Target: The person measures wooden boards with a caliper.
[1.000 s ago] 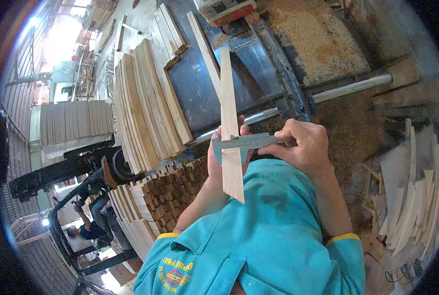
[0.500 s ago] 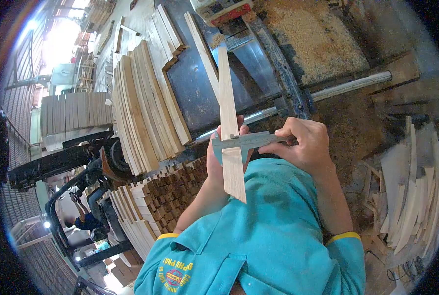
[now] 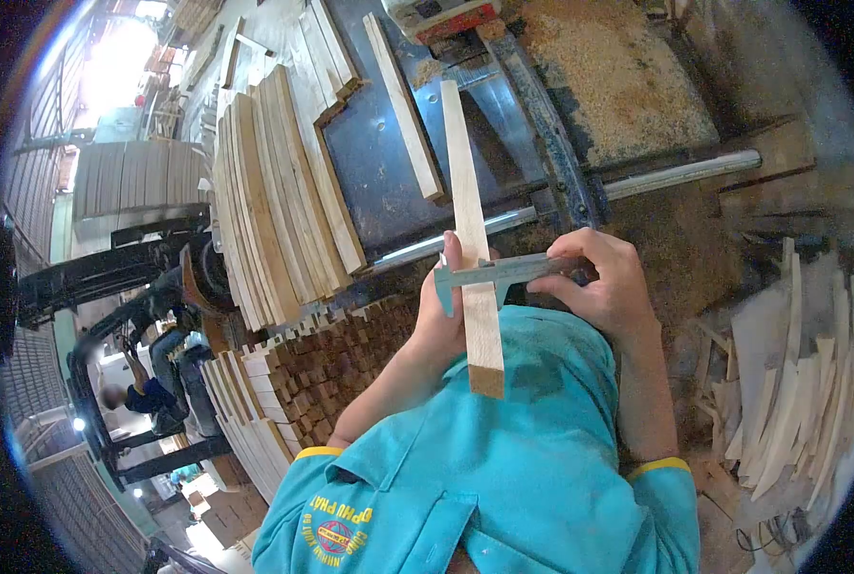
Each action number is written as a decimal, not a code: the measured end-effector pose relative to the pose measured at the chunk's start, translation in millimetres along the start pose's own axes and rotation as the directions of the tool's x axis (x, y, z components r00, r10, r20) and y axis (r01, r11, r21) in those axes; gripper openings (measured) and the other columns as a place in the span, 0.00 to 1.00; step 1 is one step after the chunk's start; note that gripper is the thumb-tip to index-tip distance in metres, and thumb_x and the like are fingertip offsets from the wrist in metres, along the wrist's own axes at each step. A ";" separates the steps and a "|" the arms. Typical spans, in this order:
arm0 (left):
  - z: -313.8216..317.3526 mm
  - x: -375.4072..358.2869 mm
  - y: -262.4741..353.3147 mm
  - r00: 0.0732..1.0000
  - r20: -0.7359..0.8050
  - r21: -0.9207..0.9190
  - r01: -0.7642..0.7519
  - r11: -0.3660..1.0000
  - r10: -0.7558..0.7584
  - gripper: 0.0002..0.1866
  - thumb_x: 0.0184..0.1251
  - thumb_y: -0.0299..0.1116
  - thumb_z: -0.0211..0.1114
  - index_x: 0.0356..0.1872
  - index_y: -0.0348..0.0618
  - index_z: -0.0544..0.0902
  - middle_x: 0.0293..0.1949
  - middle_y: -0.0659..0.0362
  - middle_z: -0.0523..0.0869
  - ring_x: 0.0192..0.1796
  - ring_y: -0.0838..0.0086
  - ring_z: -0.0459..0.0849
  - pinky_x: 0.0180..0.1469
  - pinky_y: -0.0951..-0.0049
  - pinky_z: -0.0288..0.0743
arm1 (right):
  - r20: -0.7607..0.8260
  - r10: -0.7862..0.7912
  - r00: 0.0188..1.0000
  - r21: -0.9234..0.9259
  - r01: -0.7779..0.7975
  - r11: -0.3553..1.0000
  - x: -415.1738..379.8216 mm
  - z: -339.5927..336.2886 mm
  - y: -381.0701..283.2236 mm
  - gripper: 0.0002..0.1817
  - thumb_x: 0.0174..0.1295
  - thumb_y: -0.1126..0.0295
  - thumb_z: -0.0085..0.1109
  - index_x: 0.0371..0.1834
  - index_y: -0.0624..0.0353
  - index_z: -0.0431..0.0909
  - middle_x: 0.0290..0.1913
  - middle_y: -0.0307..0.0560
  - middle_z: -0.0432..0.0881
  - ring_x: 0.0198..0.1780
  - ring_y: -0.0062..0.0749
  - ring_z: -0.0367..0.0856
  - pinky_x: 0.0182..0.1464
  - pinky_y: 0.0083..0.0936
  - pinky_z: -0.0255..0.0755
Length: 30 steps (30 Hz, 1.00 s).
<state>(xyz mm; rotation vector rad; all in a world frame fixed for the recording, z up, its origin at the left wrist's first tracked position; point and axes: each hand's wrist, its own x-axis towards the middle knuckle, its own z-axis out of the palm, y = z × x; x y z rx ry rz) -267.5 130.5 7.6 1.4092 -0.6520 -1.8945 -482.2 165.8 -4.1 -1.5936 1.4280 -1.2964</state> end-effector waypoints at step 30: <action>-10.9 -1.1 -15.3 0.998 0.049 -0.181 -0.016 0.983 0.026 0.27 0.88 0.59 0.46 0.57 0.43 0.76 0.41 0.57 0.84 0.36 0.74 0.86 0.33 0.69 0.86 | 0.022 -0.137 0.990 -0.178 0.139 0.974 -5.6 -1.0 8.9 0.29 0.39 0.50 0.91 0.25 0.56 0.78 0.22 0.43 0.82 0.23 0.34 0.83 0.28 0.29 0.76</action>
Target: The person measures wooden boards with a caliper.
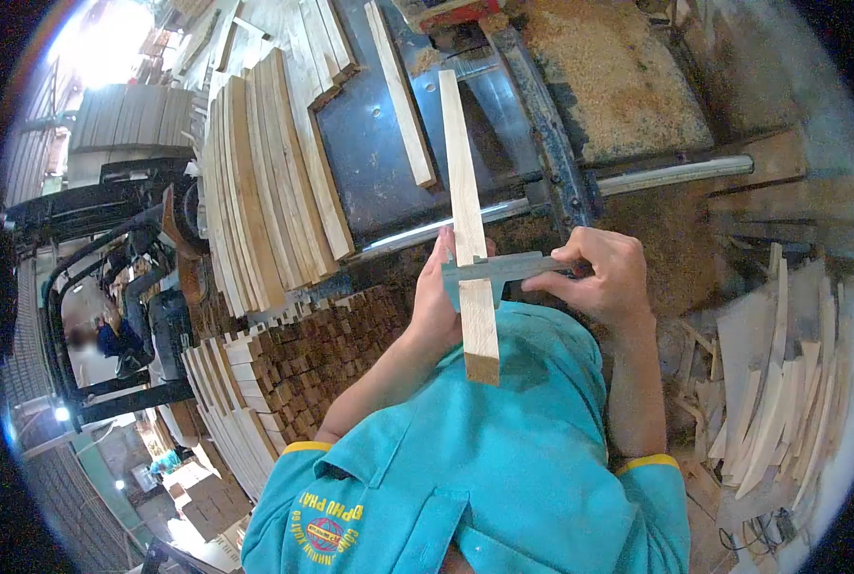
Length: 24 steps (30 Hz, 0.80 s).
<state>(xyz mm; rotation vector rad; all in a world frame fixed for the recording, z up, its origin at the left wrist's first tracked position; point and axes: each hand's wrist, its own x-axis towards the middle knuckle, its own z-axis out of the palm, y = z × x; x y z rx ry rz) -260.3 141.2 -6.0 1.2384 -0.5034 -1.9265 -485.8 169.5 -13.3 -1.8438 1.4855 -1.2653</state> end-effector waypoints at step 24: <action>-47.2 167.9 -102.7 0.875 0.133 0.635 -0.436 0.638 0.466 0.17 0.85 0.37 0.58 0.62 0.36 0.72 0.40 0.53 0.84 0.41 0.69 0.84 0.46 0.62 0.80 | -0.218 0.270 0.938 0.156 -0.240 0.958 -59.3 -11.7 36.4 0.24 0.47 0.66 0.90 0.35 0.59 0.78 0.33 0.45 0.86 0.33 0.28 0.84 0.36 0.27 0.78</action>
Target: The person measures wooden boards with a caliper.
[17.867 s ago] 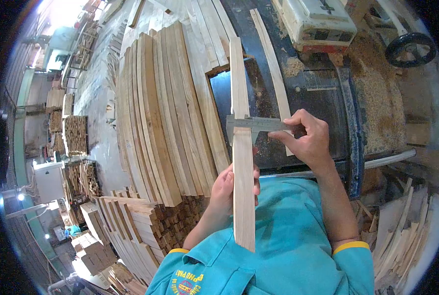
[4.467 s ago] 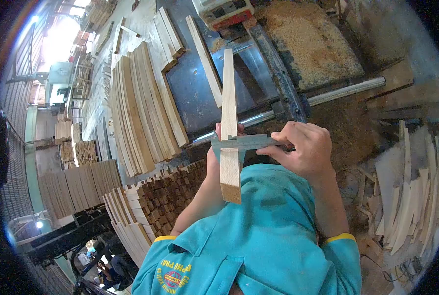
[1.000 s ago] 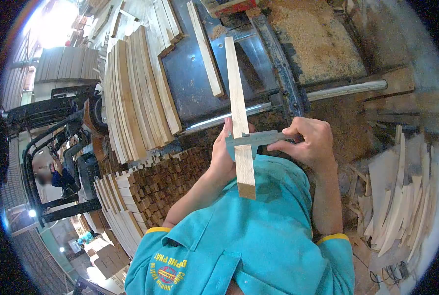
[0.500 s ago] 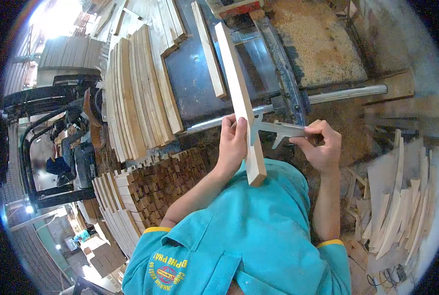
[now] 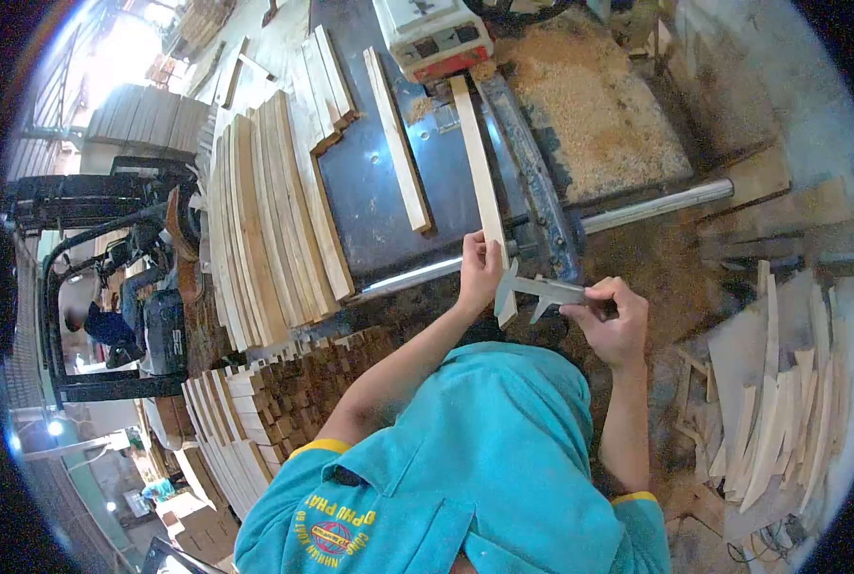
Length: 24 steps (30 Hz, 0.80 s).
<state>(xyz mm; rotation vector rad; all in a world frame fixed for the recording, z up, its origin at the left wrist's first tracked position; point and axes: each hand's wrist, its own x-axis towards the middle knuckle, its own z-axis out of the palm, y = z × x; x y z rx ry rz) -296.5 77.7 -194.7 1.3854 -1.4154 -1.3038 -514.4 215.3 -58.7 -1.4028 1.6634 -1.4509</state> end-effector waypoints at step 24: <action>33.4 34.0 -2.6 0.983 0.059 0.220 -0.182 0.959 0.173 0.28 0.77 0.30 0.64 0.73 0.32 0.71 0.39 0.47 0.79 0.42 0.57 0.79 0.49 0.57 0.75 | 0.040 0.028 0.999 -0.076 -0.025 0.997 15.0 -2.4 8.9 0.24 0.46 0.64 0.91 0.33 0.60 0.79 0.33 0.48 0.88 0.34 0.34 0.88 0.41 0.30 0.81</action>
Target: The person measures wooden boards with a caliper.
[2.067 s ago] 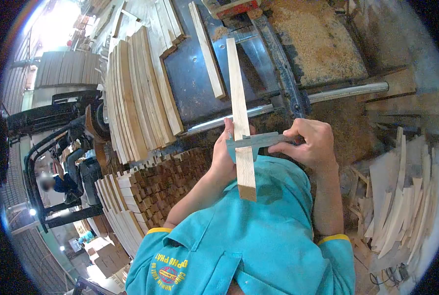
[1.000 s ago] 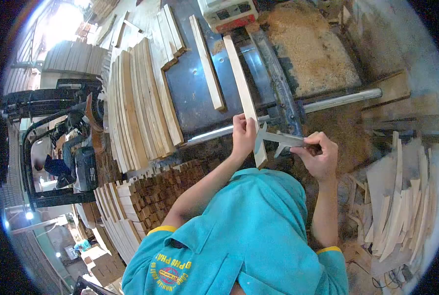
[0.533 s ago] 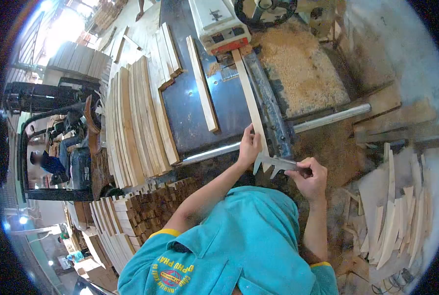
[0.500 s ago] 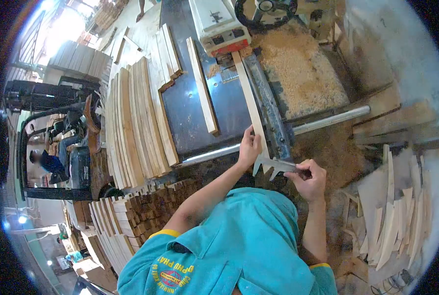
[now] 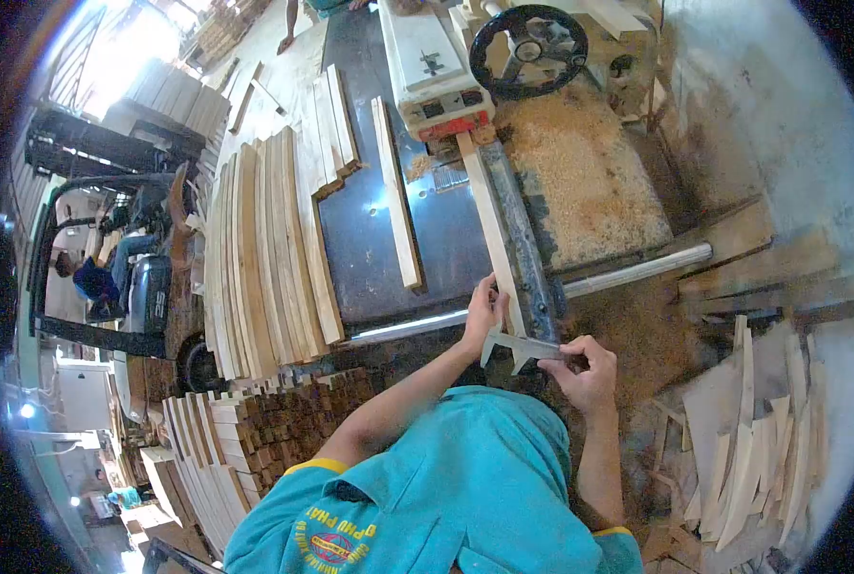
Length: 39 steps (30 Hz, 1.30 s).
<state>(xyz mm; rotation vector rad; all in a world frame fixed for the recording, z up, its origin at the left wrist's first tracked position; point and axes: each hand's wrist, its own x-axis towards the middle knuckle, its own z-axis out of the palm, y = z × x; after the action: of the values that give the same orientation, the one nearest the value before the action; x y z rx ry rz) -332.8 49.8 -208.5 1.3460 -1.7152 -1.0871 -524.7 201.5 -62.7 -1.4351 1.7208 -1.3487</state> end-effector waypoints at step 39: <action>-34.0 -49.3 14.5 0.864 0.436 0.236 -0.381 0.894 0.253 0.73 0.48 0.49 0.86 0.83 0.27 0.40 0.71 0.33 0.62 0.72 0.35 0.63 0.77 0.43 0.61 | 0.027 0.000 1.000 -0.038 0.001 0.999 7.1 -0.7 4.9 0.25 0.45 0.63 0.91 0.35 0.59 0.79 0.33 0.48 0.87 0.34 0.38 0.89 0.38 0.32 0.81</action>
<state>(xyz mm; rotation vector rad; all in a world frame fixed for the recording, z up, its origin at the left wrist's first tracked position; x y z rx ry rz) -297.2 92.8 -182.4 0.9998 -2.4026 -0.9600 -529.4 194.8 -65.5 -1.4681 1.7381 -1.2976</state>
